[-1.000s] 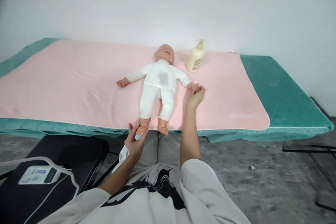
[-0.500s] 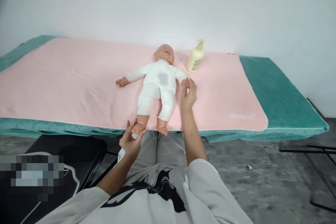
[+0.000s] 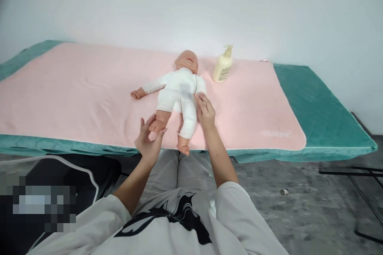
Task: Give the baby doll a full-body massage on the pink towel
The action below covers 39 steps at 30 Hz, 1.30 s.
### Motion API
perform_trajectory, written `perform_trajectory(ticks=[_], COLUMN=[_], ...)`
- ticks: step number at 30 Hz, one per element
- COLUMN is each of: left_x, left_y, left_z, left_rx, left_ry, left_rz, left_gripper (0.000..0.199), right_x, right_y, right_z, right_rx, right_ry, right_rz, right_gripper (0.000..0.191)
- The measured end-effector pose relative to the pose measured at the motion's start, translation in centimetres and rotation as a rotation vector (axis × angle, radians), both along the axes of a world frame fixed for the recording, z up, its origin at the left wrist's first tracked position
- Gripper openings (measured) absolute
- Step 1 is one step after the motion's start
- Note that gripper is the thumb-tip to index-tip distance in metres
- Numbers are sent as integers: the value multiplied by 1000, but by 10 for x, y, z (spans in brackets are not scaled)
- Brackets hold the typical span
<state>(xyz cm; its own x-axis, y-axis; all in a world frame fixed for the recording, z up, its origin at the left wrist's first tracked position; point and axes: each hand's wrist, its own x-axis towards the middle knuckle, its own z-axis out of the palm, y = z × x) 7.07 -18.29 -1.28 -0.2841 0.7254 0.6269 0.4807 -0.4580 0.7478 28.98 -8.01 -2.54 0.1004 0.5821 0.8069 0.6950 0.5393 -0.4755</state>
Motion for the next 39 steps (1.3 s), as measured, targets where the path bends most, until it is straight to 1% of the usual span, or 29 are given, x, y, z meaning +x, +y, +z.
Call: perform_trajectory(ticks=[5,9,14,20,22,27,29,35,39], left_x=[7,11,15,16,15,10,8,3,0], left_y=[15,24,34,35,33,28,25,10,-2], left_z=[16,26,32,35,34,27,24,13,3], left_rx=[2,16,9,-31,-44,-90,-102,-122,-104], left_ry=[3,3,13,25,23,3,0,6,21], left_rz=[-15,-41,-41,-45,-39,-10,0,14,24], left_gripper=[53,53,52,52,51,50,49,49,48], right_x=[-1,-1,-1,-2,-1,3,6,20,34], right_y=[1,2,3,2,1,-2,-2,8,15], right_z=[0,-2,-5,-4,-2,4,4,-8,-15], right_rx=[7,7,22,8,-6,-62,-67,-74,-142], right_ry=[-61,-84,-113,-109,-78,79,166,441,603], right_rz=[102,188,249,245,199,-53,-122,-259,-319], right_gripper=[41,39,36,37,37,38,38,43,45])
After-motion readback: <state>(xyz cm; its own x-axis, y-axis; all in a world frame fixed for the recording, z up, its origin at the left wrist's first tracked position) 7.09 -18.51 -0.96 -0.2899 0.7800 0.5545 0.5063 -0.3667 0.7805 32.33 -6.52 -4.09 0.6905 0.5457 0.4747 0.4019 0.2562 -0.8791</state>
